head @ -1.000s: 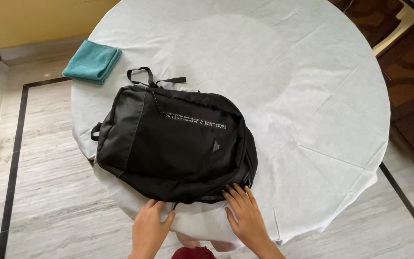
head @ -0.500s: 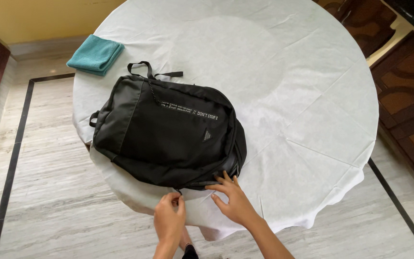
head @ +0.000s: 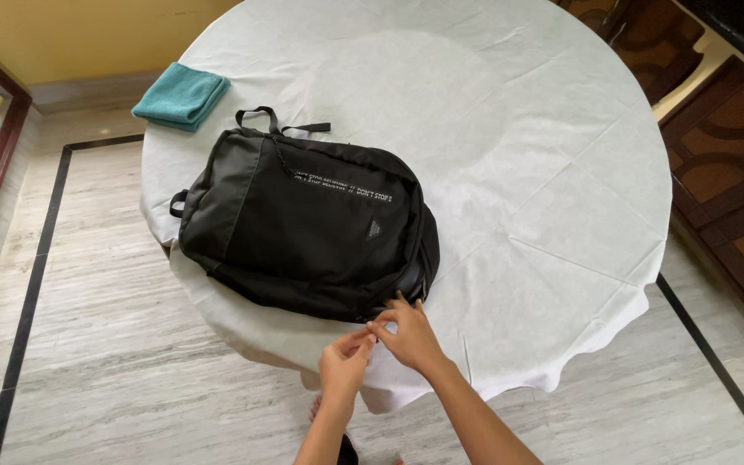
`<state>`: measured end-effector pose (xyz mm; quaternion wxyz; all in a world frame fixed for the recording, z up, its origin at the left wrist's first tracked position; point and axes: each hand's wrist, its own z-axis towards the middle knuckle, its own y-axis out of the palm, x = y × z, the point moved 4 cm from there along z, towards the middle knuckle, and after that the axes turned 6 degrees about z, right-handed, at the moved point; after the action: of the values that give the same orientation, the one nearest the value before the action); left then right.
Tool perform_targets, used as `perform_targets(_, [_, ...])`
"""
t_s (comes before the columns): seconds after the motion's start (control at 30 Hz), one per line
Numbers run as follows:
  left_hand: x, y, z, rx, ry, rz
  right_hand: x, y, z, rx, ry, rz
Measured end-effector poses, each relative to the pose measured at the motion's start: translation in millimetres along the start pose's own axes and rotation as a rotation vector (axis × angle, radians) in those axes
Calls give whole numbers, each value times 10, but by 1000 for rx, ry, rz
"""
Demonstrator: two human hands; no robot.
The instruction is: The person packs a black backpack on a round table, placing a charger with cable, a small item, folders, a notebook, and a power bank into its compartments, then zips the pockets closed. They then take a folded blue cloth and wipe the shelves of a wooden wardrobe.
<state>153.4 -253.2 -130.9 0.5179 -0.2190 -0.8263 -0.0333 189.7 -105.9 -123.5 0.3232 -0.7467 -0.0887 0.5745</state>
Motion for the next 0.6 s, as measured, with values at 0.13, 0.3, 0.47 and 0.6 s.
perform_targets(0.13, [-68, -70, 140, 70, -114, -142, -70, -12, -49, 44, -19, -43])
perform_targets(0.3, [-165, -10, 564, 60, -289, -467, -182, -13, -168, 114, -146, -86])
perform_targets(0.47, [-232, 17, 687, 76, -338, -480, -192, -286, -119, 299, -299, -208])
perform_targets(0.6, [-128, -98, 540, 85, -285, -337, -68, -893, 6, 425, -278, -319])
